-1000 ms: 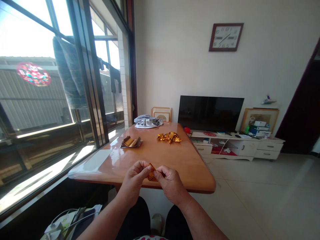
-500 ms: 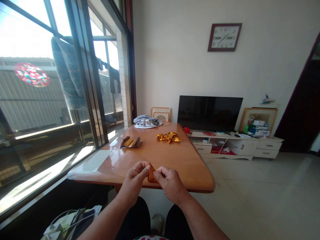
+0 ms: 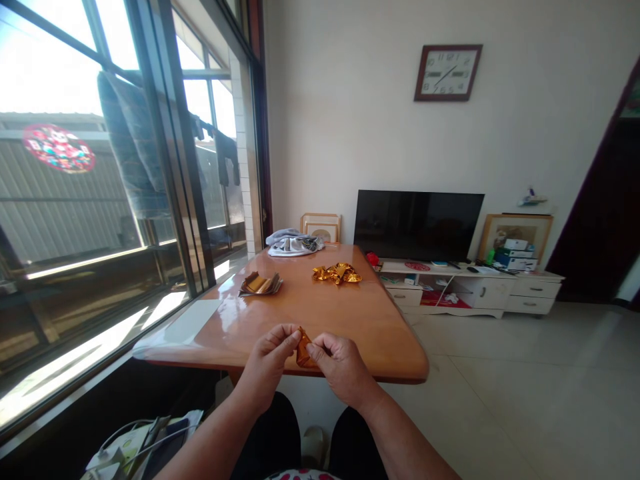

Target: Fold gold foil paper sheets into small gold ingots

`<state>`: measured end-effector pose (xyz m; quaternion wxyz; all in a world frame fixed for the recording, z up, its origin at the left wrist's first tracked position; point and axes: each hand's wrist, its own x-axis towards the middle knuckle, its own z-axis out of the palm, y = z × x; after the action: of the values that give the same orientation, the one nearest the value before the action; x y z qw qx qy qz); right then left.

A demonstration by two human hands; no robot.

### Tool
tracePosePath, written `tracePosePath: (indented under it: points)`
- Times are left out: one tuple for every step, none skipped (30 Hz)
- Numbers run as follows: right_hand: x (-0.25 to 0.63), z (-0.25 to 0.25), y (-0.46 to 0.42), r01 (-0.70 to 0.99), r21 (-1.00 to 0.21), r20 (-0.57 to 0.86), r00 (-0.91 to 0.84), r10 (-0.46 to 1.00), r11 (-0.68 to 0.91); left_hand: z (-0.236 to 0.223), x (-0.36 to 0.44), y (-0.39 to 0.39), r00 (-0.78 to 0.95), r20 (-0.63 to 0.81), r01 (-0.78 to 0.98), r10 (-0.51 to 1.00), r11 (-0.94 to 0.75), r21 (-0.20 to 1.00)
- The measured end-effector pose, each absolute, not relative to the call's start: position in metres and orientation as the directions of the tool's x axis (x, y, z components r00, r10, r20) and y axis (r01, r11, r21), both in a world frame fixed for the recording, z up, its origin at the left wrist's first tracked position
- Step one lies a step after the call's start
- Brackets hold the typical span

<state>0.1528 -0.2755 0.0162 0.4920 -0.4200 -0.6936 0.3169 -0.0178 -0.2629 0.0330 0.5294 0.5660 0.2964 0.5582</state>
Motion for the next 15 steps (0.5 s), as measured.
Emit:
tracePosePath:
  points:
    - [0.153, 0.016, -0.276, 0.273, -0.853, 0.416, -0.16, 0.895, 0.445, 0.033, -0.017, -0.263, 0.198, 0.318, -0.249, 0.927, -0.266, 0.931]
    - [0.153, 0.016, -0.275, 0.276, -0.853, 0.414, -0.159, 0.896, 0.443, 0.034, -0.017, -0.263, 0.193, 0.316, -0.243, 0.929, -0.267, 0.933]
    - [0.153, 0.016, -0.275, 0.278, -0.853, 0.412, -0.158, 0.897, 0.441, 0.035, -0.016, -0.264, 0.187, 0.315, -0.237, 0.93, -0.269, 0.933]
    - [0.153, 0.015, -0.275, 0.279, -0.854, 0.41, -0.158, 0.898, 0.439, 0.035, -0.016, -0.264, 0.179, 0.316, -0.232, 0.932, -0.272, 0.934]
    - [0.154, 0.015, -0.275, 0.279, -0.855, 0.408, -0.158, 0.899, 0.437, 0.036, -0.015, -0.265, 0.17, 0.317, -0.226, 0.933, -0.277, 0.934]
    - [0.154, 0.014, -0.275, 0.278, -0.856, 0.407, -0.158, 0.9, 0.436, 0.036, -0.015, -0.265, 0.161, 0.32, -0.219, 0.934, -0.283, 0.934]
    - [0.154, 0.014, -0.275, 0.279, -0.857, 0.404, -0.159, 0.901, 0.434, 0.035, -0.015, -0.265, 0.153, 0.324, -0.21, 0.934, -0.289, 0.934]
    - [0.154, 0.014, -0.275, 0.279, -0.858, 0.401, -0.161, 0.902, 0.432, 0.034, -0.015, -0.265, 0.147, 0.329, -0.199, 0.933, -0.298, 0.933]
    - [0.153, 0.014, -0.276, 0.28, -0.859, 0.398, -0.165, 0.903, 0.429, 0.033, -0.015, -0.265, 0.142, 0.337, -0.187, 0.931, -0.309, 0.933]
    - [0.153, 0.015, -0.277, 0.281, -0.859, 0.394, -0.171, 0.903, 0.428, 0.031, -0.015, -0.264, 0.138, 0.347, -0.175, 0.928, -0.322, 0.931]
    - [0.152, 0.015, -0.278, 0.282, -0.859, 0.392, -0.178, 0.903, 0.428, 0.029, -0.015, -0.263, 0.134, 0.358, -0.164, 0.924, -0.336, 0.928]
    - [0.152, 0.016, -0.279, 0.283, -0.857, 0.391, -0.184, 0.902, 0.43, 0.026, -0.015, -0.261, 0.129, 0.37, -0.157, 0.92, -0.349, 0.924]
    - [0.151, 0.017, -0.28, 0.286, -0.856, 0.391, -0.189, 0.901, 0.432, 0.022, -0.015, -0.26, 0.122, 0.38, -0.152, 0.917, -0.361, 0.92]
    - [0.15, 0.017, -0.28, 0.289, -0.855, 0.39, -0.19, 0.901, 0.431, 0.019, -0.015, -0.258, 0.114, 0.388, -0.149, 0.914, -0.371, 0.917]
    - [0.15, 0.018, -0.28, 0.291, -0.855, 0.389, -0.188, 0.902, 0.429, 0.016, -0.015, -0.256, 0.107, 0.393, -0.145, 0.913, -0.377, 0.915]
